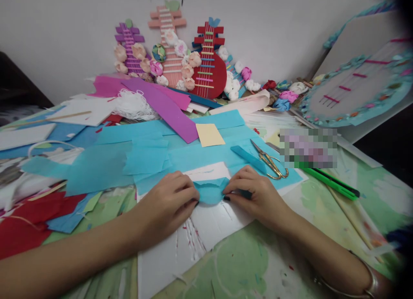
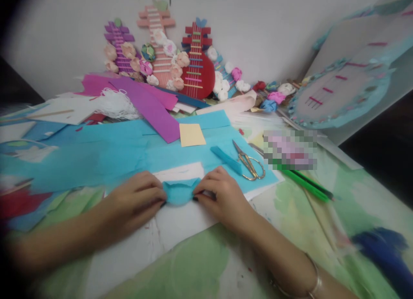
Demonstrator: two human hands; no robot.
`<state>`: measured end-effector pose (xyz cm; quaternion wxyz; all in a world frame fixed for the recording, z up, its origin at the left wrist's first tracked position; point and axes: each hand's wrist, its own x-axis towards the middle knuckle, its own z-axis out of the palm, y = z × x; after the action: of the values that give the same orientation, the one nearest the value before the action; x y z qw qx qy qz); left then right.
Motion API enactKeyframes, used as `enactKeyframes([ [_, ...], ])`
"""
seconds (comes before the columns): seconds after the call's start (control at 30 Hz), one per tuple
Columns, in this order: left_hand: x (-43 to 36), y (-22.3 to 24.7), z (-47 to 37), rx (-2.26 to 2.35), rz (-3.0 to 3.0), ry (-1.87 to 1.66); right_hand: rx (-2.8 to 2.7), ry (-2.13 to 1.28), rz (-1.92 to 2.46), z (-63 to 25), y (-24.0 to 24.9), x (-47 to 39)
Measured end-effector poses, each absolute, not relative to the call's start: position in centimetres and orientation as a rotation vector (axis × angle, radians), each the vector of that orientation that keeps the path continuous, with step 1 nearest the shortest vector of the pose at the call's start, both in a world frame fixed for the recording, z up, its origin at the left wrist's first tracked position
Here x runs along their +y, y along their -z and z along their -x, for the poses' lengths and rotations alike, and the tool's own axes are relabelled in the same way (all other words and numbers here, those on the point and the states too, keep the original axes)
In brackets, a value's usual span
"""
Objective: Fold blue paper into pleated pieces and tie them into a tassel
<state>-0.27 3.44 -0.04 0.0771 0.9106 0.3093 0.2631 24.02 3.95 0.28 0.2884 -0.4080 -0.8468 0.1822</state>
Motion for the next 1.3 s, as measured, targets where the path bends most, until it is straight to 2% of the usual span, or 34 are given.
enactKeyframes([
  [0.5, 3.8, -0.6, -0.2, 1.115, -2.457, -0.726, -2.213, -0.629, 1.239, -23.7, -0.4, 4.1],
  [1.3, 3.8, -0.6, -0.9, 1.271, -2.379, -0.536, -2.171, -0.596, 1.442, -22.6, -0.6, 3.8],
])
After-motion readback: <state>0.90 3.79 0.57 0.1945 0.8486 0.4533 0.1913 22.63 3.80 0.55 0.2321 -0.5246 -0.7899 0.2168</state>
